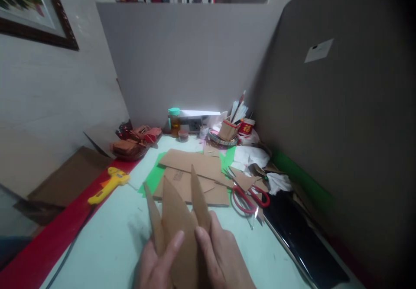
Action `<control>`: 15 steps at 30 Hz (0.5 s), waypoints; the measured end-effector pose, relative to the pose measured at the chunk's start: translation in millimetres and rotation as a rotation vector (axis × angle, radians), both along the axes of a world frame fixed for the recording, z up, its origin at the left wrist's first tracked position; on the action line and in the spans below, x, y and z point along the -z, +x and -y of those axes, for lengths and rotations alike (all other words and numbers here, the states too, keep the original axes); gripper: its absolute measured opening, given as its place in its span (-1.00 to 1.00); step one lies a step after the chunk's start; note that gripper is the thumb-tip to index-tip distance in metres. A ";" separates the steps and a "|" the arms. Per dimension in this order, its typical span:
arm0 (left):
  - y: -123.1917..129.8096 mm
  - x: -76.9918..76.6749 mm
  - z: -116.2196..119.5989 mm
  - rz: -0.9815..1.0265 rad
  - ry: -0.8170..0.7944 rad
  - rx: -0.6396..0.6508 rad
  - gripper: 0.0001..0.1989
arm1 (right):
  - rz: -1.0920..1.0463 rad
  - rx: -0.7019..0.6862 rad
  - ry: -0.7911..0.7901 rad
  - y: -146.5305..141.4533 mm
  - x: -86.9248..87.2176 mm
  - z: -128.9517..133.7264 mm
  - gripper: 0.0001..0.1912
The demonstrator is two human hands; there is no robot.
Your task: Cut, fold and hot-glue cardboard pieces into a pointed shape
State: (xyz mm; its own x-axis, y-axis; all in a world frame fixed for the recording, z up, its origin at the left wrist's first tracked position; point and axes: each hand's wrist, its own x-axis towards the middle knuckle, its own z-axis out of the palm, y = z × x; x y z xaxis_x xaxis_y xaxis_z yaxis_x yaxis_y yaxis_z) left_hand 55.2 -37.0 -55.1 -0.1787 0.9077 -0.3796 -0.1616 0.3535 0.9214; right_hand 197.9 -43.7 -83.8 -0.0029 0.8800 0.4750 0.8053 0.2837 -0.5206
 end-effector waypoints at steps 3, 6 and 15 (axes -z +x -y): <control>-0.1 3.2 1.5 -0.075 -0.004 -0.023 -0.26 | 0.000 0.056 -0.032 -16.7 -13.5 -3.3 -0.70; 3.0 3.6 3.8 -0.120 0.057 -0.066 -0.25 | 0.102 0.140 0.018 -29.6 -21.9 -0.6 -0.77; 12.0 -11.3 4.6 0.095 0.039 -0.034 -0.24 | 0.189 0.182 0.057 -38.0 -31.2 -3.9 -0.82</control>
